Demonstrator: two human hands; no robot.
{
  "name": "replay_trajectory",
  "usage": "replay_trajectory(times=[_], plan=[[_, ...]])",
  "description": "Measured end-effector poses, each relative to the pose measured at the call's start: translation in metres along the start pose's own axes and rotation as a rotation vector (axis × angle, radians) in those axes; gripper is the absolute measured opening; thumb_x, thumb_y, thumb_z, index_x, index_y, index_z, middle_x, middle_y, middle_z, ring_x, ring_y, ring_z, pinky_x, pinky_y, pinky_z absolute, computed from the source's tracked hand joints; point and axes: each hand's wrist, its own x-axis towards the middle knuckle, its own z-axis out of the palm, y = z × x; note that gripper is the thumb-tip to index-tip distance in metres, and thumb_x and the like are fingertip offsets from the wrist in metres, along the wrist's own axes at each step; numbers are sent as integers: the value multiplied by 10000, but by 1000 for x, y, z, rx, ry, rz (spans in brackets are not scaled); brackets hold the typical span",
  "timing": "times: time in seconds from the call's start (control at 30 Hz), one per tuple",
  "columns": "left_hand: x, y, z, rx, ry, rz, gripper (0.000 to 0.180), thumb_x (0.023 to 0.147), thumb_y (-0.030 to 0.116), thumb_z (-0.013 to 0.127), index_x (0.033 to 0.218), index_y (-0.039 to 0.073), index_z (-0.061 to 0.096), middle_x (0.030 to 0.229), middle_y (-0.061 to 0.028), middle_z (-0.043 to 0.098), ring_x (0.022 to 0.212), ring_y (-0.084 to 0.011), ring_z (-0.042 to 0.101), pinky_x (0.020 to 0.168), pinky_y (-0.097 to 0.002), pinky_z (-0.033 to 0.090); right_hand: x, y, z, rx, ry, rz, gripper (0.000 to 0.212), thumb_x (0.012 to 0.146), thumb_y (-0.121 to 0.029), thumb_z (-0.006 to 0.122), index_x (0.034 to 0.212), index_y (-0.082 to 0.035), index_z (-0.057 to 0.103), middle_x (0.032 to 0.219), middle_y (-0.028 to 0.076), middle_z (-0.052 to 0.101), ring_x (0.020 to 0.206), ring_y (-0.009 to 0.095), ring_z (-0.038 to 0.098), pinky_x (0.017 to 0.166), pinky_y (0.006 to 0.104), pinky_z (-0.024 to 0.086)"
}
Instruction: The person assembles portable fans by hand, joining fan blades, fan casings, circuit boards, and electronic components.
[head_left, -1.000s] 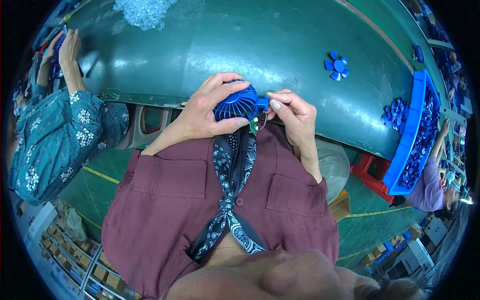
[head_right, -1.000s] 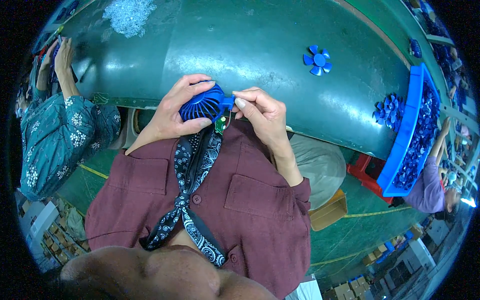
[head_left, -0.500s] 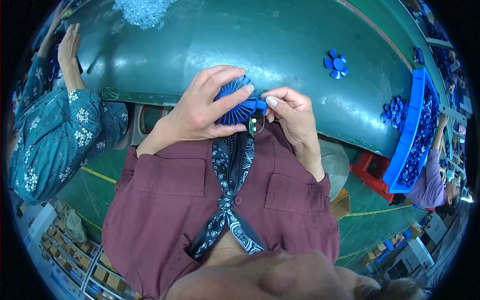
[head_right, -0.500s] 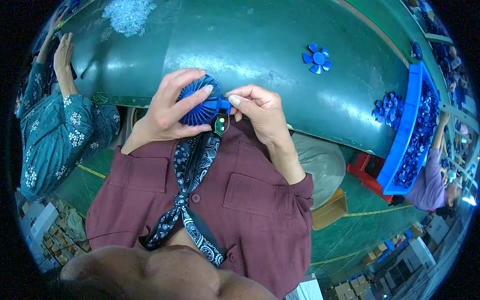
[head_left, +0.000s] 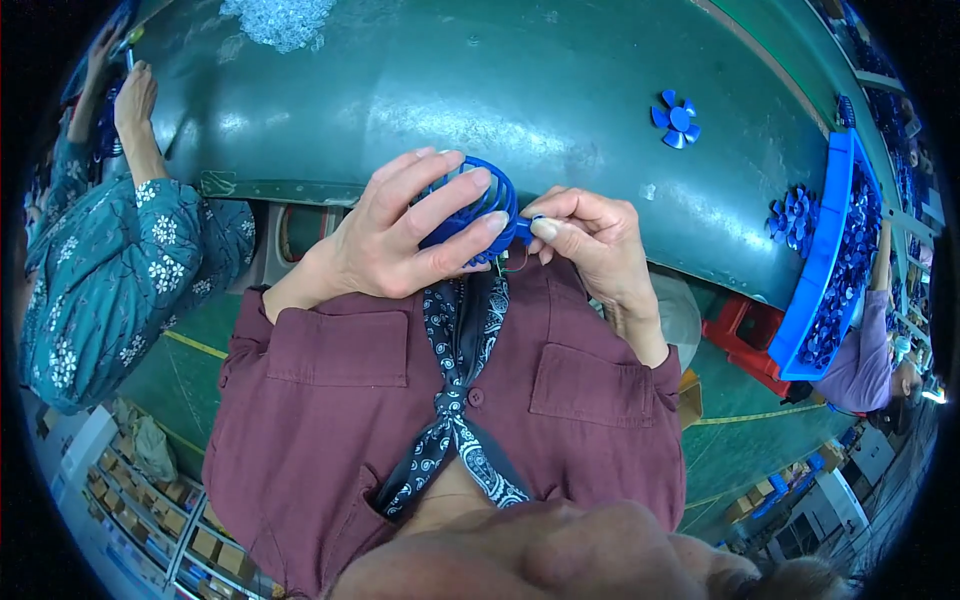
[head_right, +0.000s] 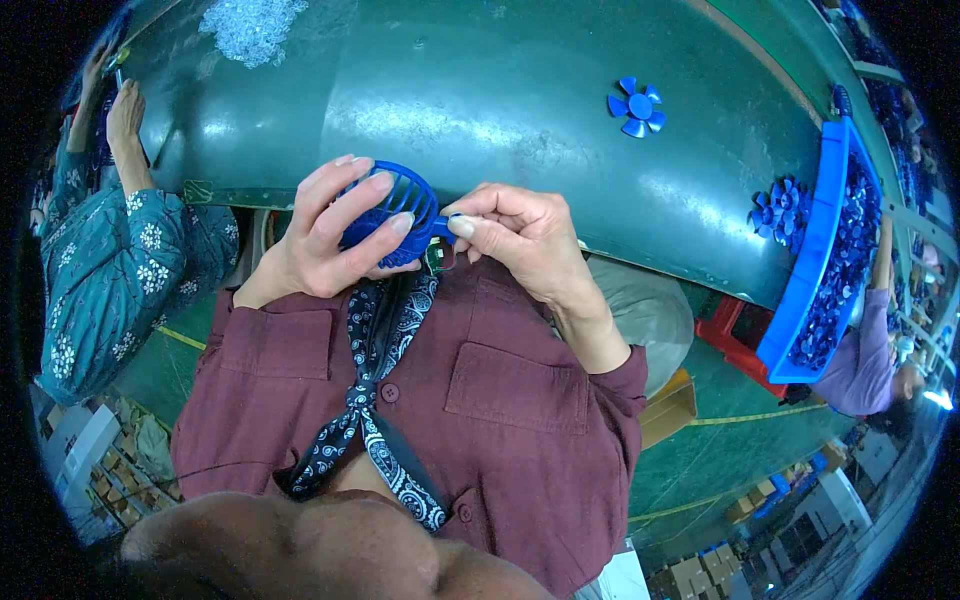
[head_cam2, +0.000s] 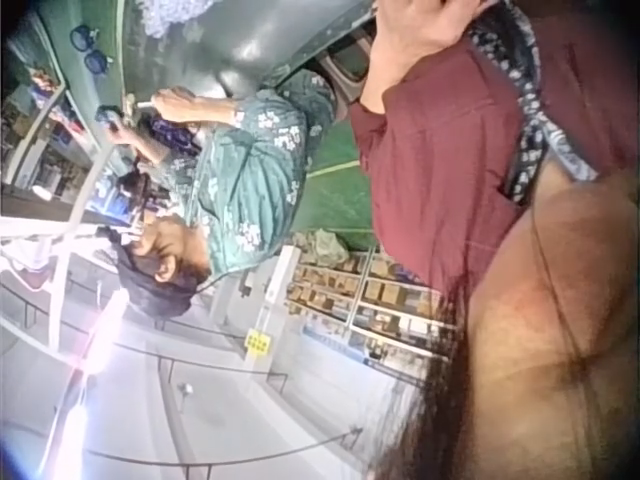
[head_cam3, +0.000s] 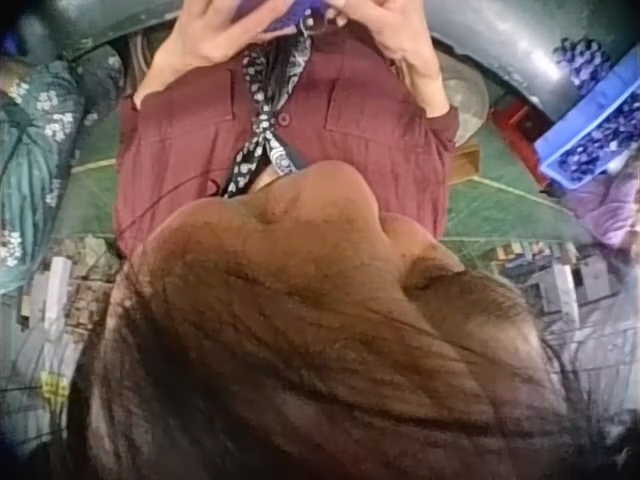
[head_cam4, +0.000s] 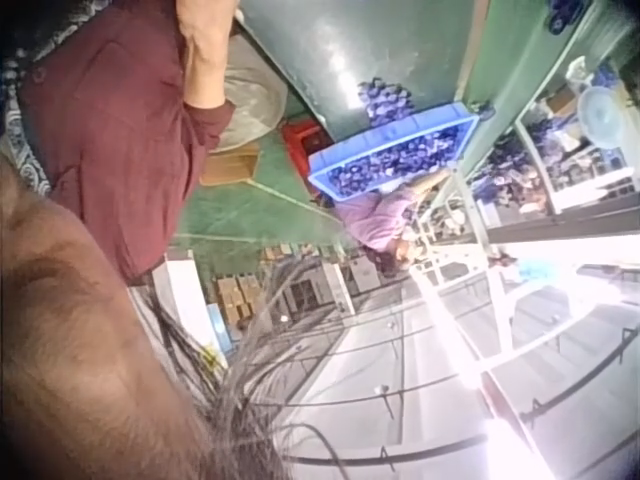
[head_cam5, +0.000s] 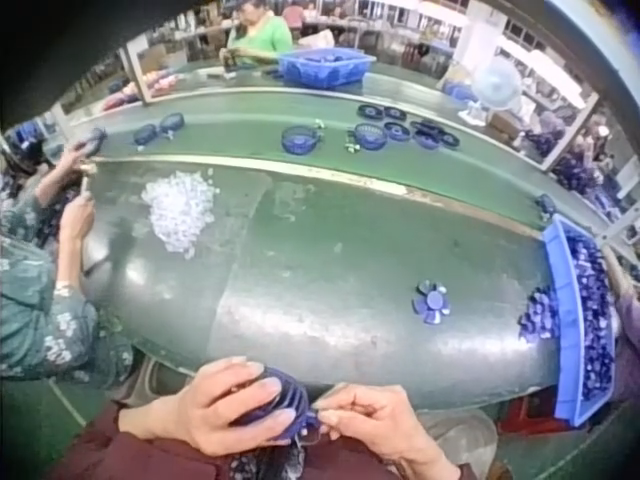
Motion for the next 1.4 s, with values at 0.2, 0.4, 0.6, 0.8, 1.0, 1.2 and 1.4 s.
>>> replay_trajectory(times=[0.2,0.4,0.6,0.8,1.0,1.2,1.4], plan=[[5,-5,1,28,10,53,407,776,260,707,1152,140,605,1234,-106,546,1119,-293,512,889,-428,490,-4,-3,3,43,49,-15,165,868,-62,645,1002,32,657,872,53,643,766,87,610,617,204,489],[6,-10,3,2,15,48,391,785,250,698,1148,134,609,1230,-101,549,1119,-292,514,898,-428,487,-5,-9,10,55,154,-63,183,873,-41,634,1043,27,635,878,56,640,778,79,607,612,196,490],[4,-10,1,19,21,163,349,793,169,658,1135,125,609,1208,-94,571,1085,-280,540,920,-432,467,-6,-7,1,-201,86,-108,148,867,-35,638,1000,26,652,799,51,655,683,78,614,581,202,504],[0,-5,-2,86,-31,290,314,794,183,650,1105,161,622,1215,-76,535,1104,-300,521,908,-448,483,-8,-13,-7,-170,-71,51,116,873,-26,621,963,25,671,773,58,657,681,82,620,611,208,522],[-12,-3,10,39,50,209,350,770,190,681,1110,146,614,1197,-110,535,1090,-316,521,886,-457,493,-13,-5,-4,-169,-118,32,138,873,-30,618,989,29,667,751,54,657,678,81,621,604,215,525],[-2,-13,16,-24,129,47,342,779,237,691,1099,136,622,1202,-122,553,1077,-307,531,872,-426,498,-6,2,-4,-318,-47,-36,151,842,-48,661,976,21,664,764,38,658,682,68,617,612,208,505],[5,-35,24,-505,42,-654,576,722,185,722,1230,1,522,1243,-206,523,1121,-321,537,966,-383,413,7,-12,-29,-633,326,-385,155,800,-43,689,938,16,653,883,101,656,721,150,625,612,265,496]])
